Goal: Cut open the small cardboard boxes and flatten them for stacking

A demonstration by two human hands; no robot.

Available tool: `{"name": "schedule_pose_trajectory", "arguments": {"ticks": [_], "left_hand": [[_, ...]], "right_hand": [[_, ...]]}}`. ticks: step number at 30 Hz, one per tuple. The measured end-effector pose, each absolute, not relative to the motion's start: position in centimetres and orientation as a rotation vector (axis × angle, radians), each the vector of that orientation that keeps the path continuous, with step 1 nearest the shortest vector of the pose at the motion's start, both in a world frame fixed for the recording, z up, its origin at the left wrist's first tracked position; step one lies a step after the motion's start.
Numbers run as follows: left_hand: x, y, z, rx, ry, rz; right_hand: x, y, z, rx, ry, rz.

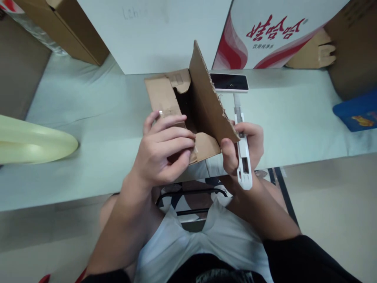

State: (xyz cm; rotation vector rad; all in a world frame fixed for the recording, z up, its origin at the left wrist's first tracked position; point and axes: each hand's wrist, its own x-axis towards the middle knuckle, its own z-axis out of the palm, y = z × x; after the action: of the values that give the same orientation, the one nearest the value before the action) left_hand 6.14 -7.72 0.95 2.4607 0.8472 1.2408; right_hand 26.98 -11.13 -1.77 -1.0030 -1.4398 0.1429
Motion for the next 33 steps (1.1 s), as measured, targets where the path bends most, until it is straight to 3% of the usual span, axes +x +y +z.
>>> {"name": "schedule_pose_trajectory", "arguments": {"ticks": [10, 33], "left_hand": [[6.0, -7.8, 1.4, 2.507, 0.864, 1.125], [6.5, -7.5, 1.4, 2.427, 0.822, 1.436]], "right_hand": [[26.9, -11.4, -1.1, -1.034, -1.452, 0.177], [27.1, -11.3, -0.8, -1.043, -1.474, 0.189]]}}
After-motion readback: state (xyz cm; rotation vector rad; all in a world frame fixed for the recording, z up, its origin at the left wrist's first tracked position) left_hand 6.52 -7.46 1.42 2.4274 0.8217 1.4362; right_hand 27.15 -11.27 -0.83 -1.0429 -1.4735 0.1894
